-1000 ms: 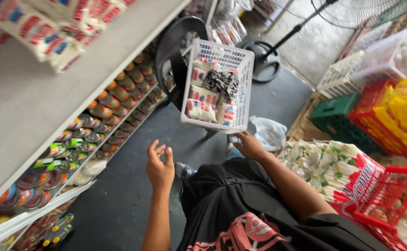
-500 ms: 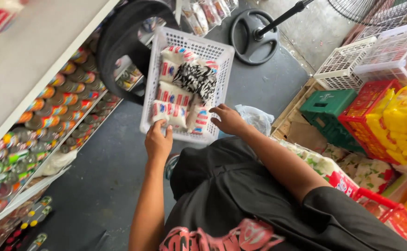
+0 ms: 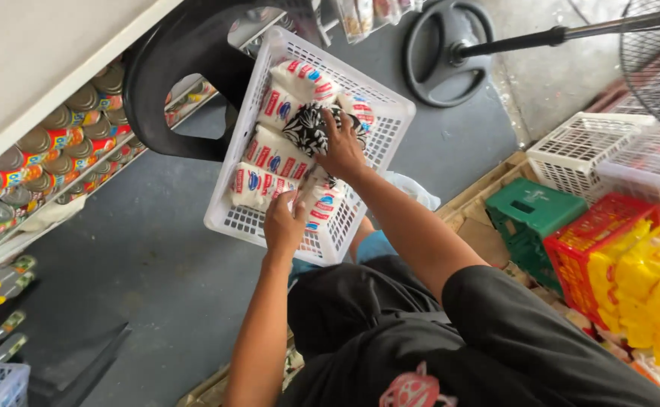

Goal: Gathering packets of sugar from a store shelf and placing them into a basket, then wrapping a packet in a patterned cloth.

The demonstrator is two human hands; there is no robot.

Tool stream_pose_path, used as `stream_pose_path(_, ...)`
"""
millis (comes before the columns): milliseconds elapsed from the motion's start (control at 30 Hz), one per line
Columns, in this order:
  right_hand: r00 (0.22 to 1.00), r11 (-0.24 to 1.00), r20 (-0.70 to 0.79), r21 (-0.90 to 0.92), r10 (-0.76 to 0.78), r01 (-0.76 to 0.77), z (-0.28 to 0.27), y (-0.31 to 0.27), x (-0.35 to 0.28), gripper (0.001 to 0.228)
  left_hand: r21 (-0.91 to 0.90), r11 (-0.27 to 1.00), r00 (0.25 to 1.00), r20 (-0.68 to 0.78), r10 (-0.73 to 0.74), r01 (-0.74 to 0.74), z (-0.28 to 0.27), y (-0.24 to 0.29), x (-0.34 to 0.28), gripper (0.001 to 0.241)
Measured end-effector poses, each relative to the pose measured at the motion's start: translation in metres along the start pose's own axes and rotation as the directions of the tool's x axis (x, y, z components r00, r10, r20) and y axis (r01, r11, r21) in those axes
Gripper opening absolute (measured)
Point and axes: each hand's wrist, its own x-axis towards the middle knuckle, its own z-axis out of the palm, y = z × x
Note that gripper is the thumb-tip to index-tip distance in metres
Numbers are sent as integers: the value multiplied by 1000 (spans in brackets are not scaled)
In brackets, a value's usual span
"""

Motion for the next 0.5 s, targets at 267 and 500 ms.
stream_pose_path(267,683,990,718,-134,132,-51,57,50,-26,55,-167,984,992,-96,-82,65,25,-12,13,40)
stream_pose_path(500,600,742,786,491,-151,-456,-14,39,-10,35,-740,168,749,591,-300,651,23,7,37,62)
